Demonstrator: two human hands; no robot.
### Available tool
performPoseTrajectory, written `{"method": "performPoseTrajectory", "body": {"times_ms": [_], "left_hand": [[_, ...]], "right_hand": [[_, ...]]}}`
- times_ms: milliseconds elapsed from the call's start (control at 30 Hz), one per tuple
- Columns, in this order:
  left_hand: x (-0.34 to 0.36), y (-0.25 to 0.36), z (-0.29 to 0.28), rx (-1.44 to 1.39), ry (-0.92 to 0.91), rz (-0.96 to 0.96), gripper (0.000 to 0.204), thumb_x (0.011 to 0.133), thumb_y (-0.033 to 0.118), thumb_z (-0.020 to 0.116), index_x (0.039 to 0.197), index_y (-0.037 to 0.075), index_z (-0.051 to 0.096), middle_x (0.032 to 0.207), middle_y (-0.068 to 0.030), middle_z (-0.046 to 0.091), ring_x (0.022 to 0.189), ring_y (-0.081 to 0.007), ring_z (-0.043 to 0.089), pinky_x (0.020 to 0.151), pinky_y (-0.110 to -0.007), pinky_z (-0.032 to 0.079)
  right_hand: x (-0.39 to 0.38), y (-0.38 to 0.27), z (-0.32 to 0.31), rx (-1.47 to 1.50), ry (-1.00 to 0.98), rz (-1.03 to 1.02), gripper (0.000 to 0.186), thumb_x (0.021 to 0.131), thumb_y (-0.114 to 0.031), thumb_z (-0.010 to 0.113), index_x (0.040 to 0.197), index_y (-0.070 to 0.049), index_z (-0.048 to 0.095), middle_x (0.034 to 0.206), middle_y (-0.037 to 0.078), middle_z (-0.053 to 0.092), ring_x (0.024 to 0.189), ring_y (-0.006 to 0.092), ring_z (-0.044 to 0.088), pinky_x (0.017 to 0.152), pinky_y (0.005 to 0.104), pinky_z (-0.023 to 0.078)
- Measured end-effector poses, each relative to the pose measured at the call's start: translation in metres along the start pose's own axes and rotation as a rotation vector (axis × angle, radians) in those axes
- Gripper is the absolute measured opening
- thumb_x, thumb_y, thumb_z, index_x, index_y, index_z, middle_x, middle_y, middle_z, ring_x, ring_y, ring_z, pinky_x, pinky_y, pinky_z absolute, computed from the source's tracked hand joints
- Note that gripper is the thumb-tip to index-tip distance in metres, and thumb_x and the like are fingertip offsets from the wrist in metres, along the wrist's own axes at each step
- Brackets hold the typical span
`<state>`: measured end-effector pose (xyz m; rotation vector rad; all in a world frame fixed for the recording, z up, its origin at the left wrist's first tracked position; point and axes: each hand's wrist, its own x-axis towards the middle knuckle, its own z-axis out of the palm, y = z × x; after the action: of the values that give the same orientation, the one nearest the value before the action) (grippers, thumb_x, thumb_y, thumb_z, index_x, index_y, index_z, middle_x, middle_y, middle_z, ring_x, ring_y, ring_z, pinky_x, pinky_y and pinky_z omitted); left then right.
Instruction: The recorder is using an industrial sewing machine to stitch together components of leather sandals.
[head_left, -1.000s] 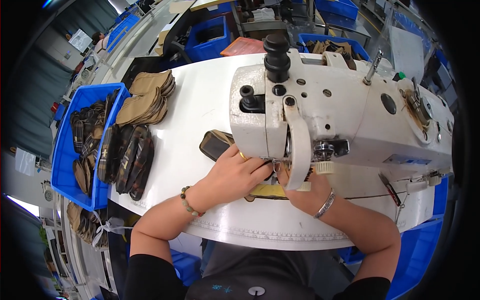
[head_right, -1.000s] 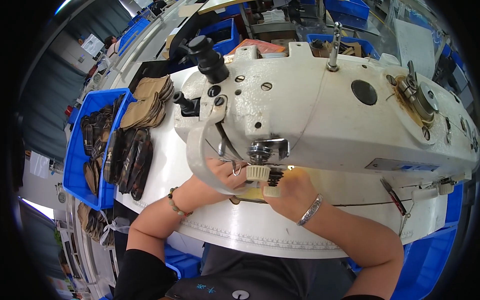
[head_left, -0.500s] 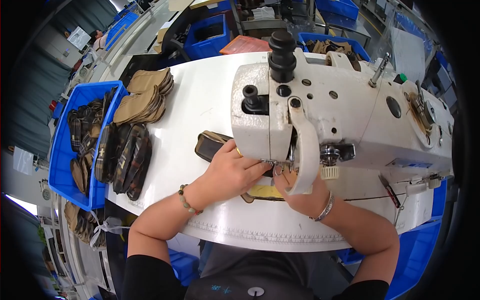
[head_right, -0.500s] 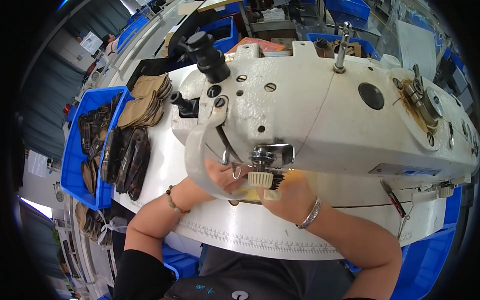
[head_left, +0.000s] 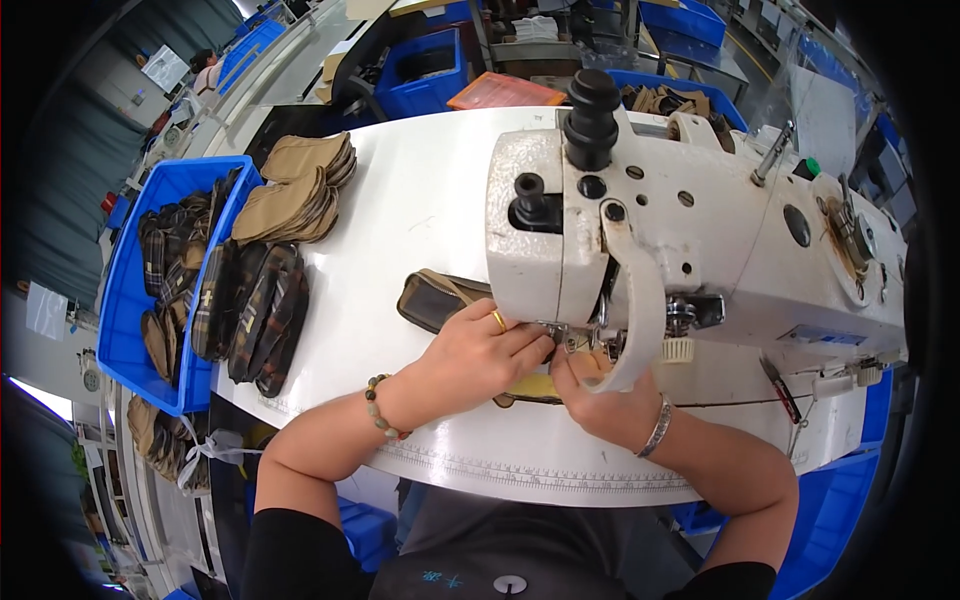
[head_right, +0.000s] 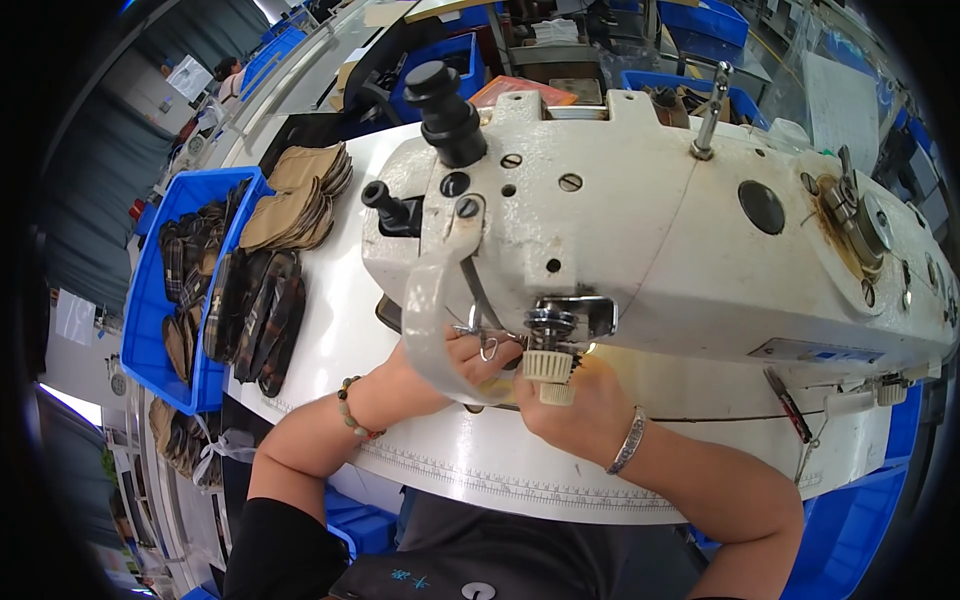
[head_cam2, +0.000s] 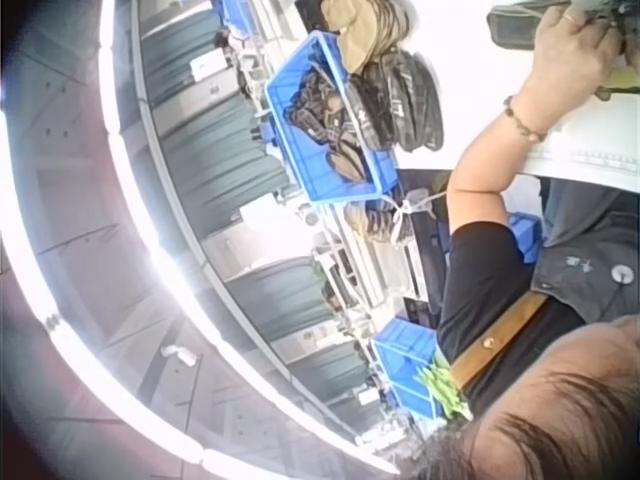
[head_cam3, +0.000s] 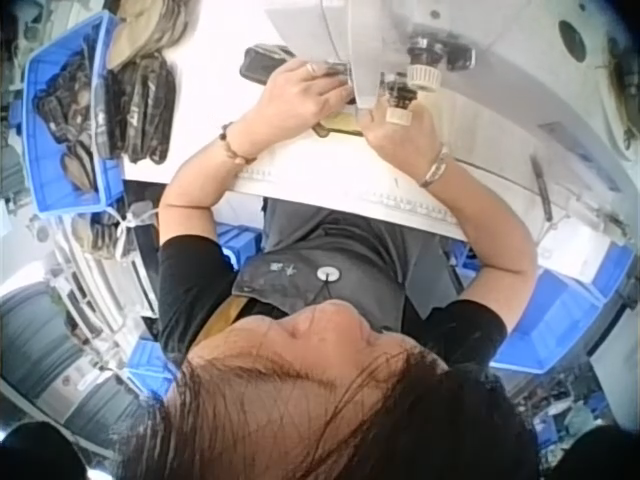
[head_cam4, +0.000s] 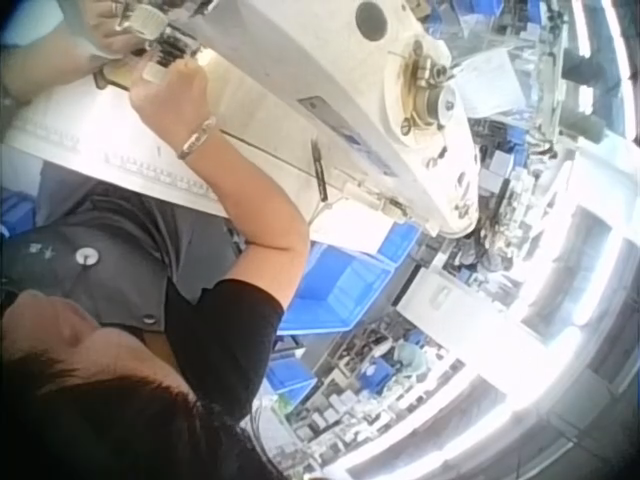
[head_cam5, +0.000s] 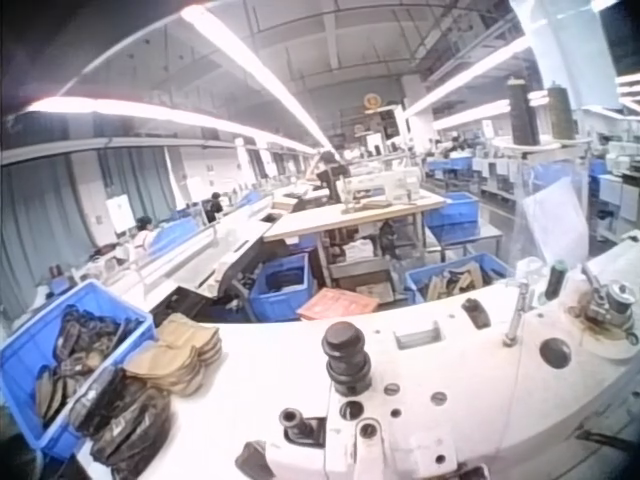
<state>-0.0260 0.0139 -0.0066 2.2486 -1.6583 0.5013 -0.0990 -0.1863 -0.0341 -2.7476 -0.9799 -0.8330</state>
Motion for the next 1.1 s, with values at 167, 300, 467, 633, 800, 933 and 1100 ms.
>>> {"method": "performPoseTrajectory", "body": {"times_ms": [167, 300, 467, 633, 800, 933, 1100], "left_hand": [[0.003, 0.0, -0.001, 0.005, -0.001, 0.0, 0.026, 0.07, 0.011, 0.066, 0.094, 0.003, 0.072, 0.096, -0.0048, 0.072, 0.1, -0.0182, 0.064, 0.089, -0.034, 0.051], [0.001, -0.001, 0.003, 0.01, -0.009, -0.018, 0.025, 0.07, 0.011, 0.066, 0.093, 0.003, 0.072, 0.094, -0.0047, 0.071, 0.099, -0.0189, 0.064, 0.089, -0.034, 0.051], [0.002, -0.001, 0.003, 0.001, -0.025, -0.007, 0.025, 0.07, 0.011, 0.067, 0.093, 0.003, 0.072, 0.091, -0.0044, 0.071, 0.097, -0.0192, 0.064, 0.088, -0.034, 0.051], [0.005, -0.002, 0.003, 0.046, -0.037, 0.007, 0.024, 0.071, 0.011, 0.067, 0.093, 0.003, 0.072, 0.088, -0.0037, 0.07, 0.094, -0.0193, 0.064, 0.086, -0.034, 0.052], [0.006, -0.007, 0.008, 0.108, -0.014, -0.028, 0.025, 0.068, 0.011, 0.066, 0.091, 0.004, 0.071, 0.081, -0.0028, 0.067, 0.087, -0.0206, 0.064, 0.081, -0.032, 0.053], [0.007, -0.007, 0.003, 0.062, -0.055, -0.058, 0.026, 0.067, 0.011, 0.065, 0.091, 0.004, 0.071, 0.081, -0.0031, 0.067, 0.087, -0.021, 0.064, 0.081, -0.032, 0.053], [0.001, -0.009, 0.003, 0.079, -0.059, -0.086, 0.032, 0.068, 0.012, 0.065, 0.099, 0.003, 0.071, 0.088, -0.0031, 0.069, 0.091, -0.0195, 0.063, 0.079, -0.03, 0.054]], "right_hand": [[-0.002, 0.002, 0.003, 0.001, 0.026, 0.003, 0.01, 0.07, -0.01, 0.062, 0.08, -0.007, 0.062, 0.061, 0.003, 0.057, 0.049, 0.0188, 0.058, 0.045, 0.0328, 0.046], [-0.003, 0.0, 0.004, 0.071, 0.036, 0.061, 0.011, 0.071, -0.01, 0.062, 0.082, -0.008, 0.064, 0.061, 0.003, 0.057, 0.049, 0.0189, 0.058, 0.045, 0.0336, 0.046], [-0.003, -0.002, 0.005, 0.083, 0.033, 0.099, 0.012, 0.072, -0.01, 0.062, 0.083, -0.009, 0.065, 0.061, 0.004, 0.059, 0.05, 0.0209, 0.059, 0.047, 0.0356, 0.047], [-0.007, -0.003, 0.011, 0.218, -0.008, 0.225, 0.007, 0.075, -0.01, 0.062, 0.082, -0.011, 0.065, 0.062, 0.005, 0.06, 0.053, 0.024, 0.062, 0.049, 0.0379, 0.049], [-0.005, -0.002, 0.008, 0.203, 0.003, 0.181, 0.006, 0.075, -0.009, 0.062, 0.081, -0.01, 0.064, 0.061, 0.005, 0.06, 0.052, 0.0243, 0.062, 0.048, 0.0377, 0.049], [-0.004, -0.001, 0.006, 0.157, -0.001, 0.15, 0.007, 0.074, -0.008, 0.061, 0.082, -0.008, 0.063, 0.061, 0.005, 0.06, 0.052, 0.0238, 0.062, 0.048, 0.0373, 0.049], [-0.006, -0.003, 0.009, 0.043, -0.008, 0.113, 0.008, 0.074, -0.009, 0.062, 0.082, -0.006, 0.063, 0.061, 0.006, 0.06, 0.051, 0.0224, 0.061, 0.047, 0.0363, 0.048]]}}
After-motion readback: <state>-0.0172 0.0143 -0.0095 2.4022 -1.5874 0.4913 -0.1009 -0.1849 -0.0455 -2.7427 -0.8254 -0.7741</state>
